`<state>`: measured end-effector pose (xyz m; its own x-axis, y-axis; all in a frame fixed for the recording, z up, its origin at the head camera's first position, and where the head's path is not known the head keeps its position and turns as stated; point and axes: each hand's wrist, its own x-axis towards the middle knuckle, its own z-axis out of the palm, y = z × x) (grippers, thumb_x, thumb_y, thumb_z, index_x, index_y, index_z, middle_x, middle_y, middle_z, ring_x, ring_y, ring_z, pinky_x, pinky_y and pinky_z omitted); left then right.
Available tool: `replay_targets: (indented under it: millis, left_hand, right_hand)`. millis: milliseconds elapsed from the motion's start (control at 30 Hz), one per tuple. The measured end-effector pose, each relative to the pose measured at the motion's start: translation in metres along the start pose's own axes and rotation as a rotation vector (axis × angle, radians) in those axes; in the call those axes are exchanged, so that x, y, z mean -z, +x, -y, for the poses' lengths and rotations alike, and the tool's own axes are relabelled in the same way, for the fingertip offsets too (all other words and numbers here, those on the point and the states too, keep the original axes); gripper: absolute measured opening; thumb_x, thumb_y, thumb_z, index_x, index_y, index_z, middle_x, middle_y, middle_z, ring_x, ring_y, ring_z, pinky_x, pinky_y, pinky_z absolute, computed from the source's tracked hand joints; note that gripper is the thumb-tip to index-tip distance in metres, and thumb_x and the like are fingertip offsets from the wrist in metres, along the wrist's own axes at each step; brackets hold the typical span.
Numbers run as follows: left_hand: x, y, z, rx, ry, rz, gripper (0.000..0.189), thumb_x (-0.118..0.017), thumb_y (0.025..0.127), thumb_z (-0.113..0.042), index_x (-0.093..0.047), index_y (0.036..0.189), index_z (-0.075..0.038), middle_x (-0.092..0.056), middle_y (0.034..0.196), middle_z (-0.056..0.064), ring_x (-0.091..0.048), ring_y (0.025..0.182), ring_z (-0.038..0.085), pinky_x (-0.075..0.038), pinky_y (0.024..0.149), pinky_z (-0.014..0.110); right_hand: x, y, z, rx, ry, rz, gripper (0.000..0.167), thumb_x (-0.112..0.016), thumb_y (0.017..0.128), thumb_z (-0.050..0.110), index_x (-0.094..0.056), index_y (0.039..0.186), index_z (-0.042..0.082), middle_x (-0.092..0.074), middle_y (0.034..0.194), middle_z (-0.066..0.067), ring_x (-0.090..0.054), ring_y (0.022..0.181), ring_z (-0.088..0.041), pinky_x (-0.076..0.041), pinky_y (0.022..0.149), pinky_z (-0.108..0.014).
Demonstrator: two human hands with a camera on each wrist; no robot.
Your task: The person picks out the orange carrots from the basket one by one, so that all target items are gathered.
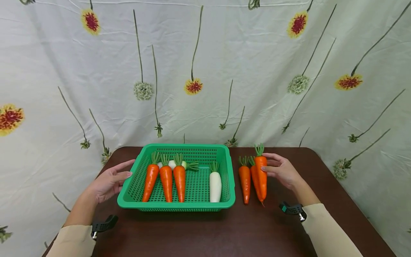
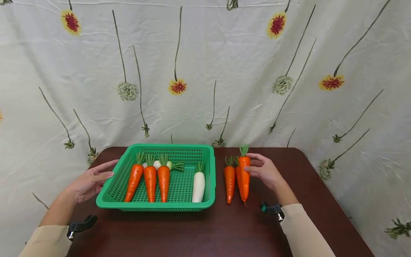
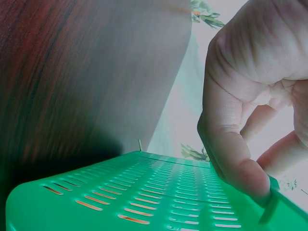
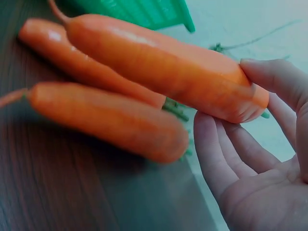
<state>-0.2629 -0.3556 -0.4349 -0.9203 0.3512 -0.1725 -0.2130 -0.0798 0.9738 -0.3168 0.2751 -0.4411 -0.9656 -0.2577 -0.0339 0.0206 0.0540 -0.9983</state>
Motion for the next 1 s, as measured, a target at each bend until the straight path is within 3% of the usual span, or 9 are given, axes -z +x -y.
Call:
replay_targets:
  millis: [433,633,767,1000]
  left_hand:
    - [-0.001,-0.001,0.000,-0.002,-0.024,0.003,0.068,-0.049,0.108,-0.009,-0.012,0.165,-0.014,-0.077,0.118,0.000,-0.077,0.100,0.020,-0.062,0.087,0.042]
    - [-0.002,-0.001,-0.001,-0.019,-0.033,0.030,0.066,-0.048,0.108,-0.008,-0.015,0.165,-0.014,-0.076,0.119,0.002,-0.077,0.101,0.021,-0.062,0.087,0.042]
    - [-0.003,-0.002,-0.002,-0.007,-0.034,0.013,0.067,-0.048,0.108,-0.008,-0.013,0.165,-0.013,-0.077,0.118,0.001,-0.077,0.101,0.020,-0.062,0.087,0.041]
    - [-0.004,-0.002,-0.003,-0.010,-0.030,0.020,0.068,-0.049,0.108,-0.009,-0.014,0.165,-0.013,-0.076,0.119,0.001,-0.077,0.101,0.021,-0.062,0.087,0.041]
  right_hand:
    - [0.026,0.002,-0.025,-0.095,-0.096,-0.007,0.066,-0.075,0.094,0.012,-0.045,0.152,0.002,-0.062,0.128,-0.008,-0.069,0.104,-0.016,-0.063,0.090,-0.033]
    - [0.030,0.006,-0.029,-0.120,-0.121,-0.003,0.067,-0.075,0.093,0.010,-0.044,0.152,-0.001,-0.058,0.131,-0.017,-0.069,0.103,-0.018,-0.063,0.090,-0.037]
    - [0.030,0.008,-0.029,-0.139,-0.172,-0.001,0.067,-0.076,0.093,0.012,-0.045,0.151,-0.001,-0.055,0.136,-0.026,-0.070,0.102,-0.019,-0.063,0.090,-0.040]
    - [0.032,0.013,-0.028,-0.166,-0.246,0.004,0.067,-0.078,0.091,0.012,-0.047,0.149,-0.003,-0.056,0.138,-0.031,-0.071,0.101,-0.018,-0.063,0.090,-0.041]
